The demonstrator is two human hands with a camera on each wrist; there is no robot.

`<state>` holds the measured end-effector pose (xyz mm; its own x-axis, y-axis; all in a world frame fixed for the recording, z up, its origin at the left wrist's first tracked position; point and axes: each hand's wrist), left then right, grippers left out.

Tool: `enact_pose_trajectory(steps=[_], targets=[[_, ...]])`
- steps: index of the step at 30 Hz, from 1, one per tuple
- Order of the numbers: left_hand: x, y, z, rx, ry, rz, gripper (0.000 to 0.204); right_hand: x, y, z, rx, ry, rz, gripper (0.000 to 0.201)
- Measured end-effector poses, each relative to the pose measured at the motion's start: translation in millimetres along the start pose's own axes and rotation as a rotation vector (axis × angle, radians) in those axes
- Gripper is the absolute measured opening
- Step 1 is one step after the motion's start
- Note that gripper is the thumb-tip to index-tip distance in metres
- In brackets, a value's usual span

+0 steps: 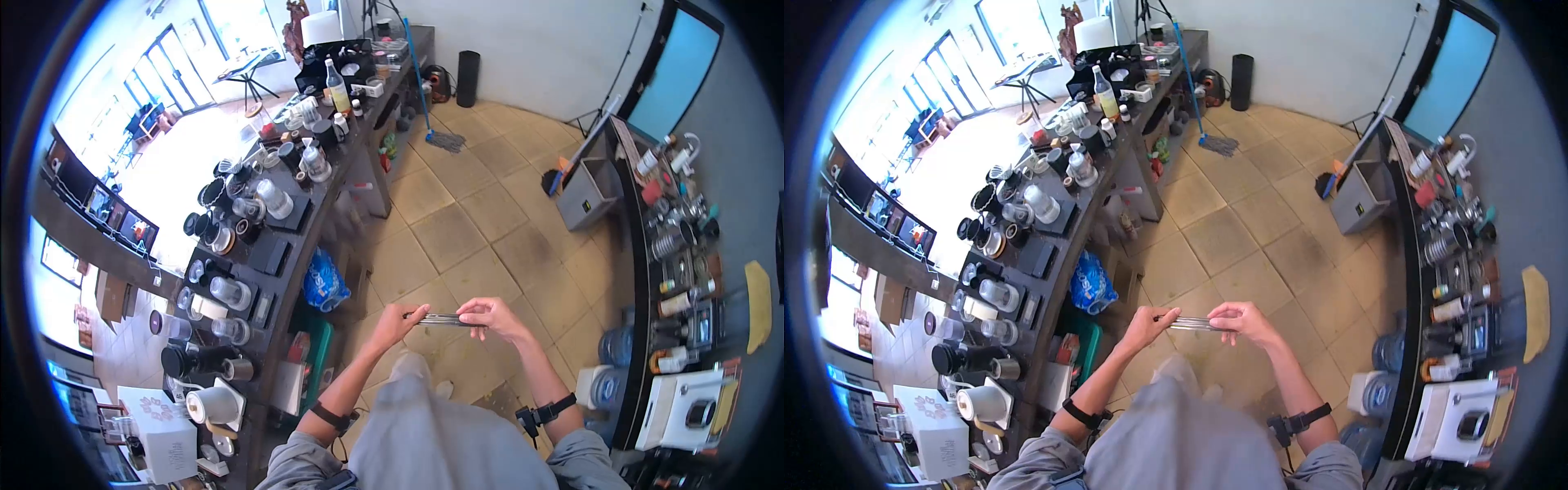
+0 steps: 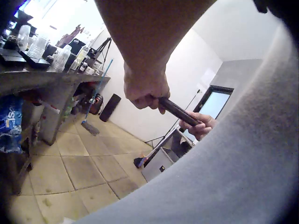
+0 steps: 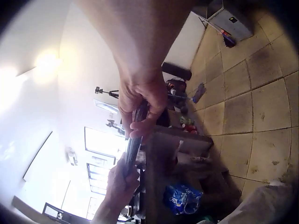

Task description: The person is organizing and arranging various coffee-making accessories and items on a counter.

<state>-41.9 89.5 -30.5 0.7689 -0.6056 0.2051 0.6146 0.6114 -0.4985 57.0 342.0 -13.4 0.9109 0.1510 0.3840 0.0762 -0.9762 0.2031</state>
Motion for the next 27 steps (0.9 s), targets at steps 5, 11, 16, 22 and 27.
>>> enact_pose_trajectory(steps=[5, 11, 16, 22, 27], targets=[[-103, -19, 5, 0.073, 0.001, 0.075, 0.043, -73, -56, -40, -0.020, -0.001, 0.005, 0.029], [-265, -50, 11, 0.178, 0.086, 0.101, 0.045, -172, -143, -101, -0.006, -0.063, 0.159, 0.025], [-372, -98, 28, 0.157, 0.129, 0.104, 0.044, -256, -185, -173, -0.026, -0.144, 0.160, 0.023], [-467, -159, 37, 0.148, 0.057, 0.214, 0.038, -376, -223, -231, -0.023, -0.206, 0.063, 0.018], [-546, -197, 34, 0.143, 0.077, 0.406, 0.035, -488, -264, -280, -0.010, -0.218, -0.044, 0.018]])
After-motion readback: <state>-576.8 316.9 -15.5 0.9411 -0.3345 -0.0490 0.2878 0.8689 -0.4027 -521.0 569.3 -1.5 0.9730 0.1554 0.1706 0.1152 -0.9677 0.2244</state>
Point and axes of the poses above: each hand's wrist, its own x-axis away from the middle knuckle, its own y-axis out of the palm, z = x × y
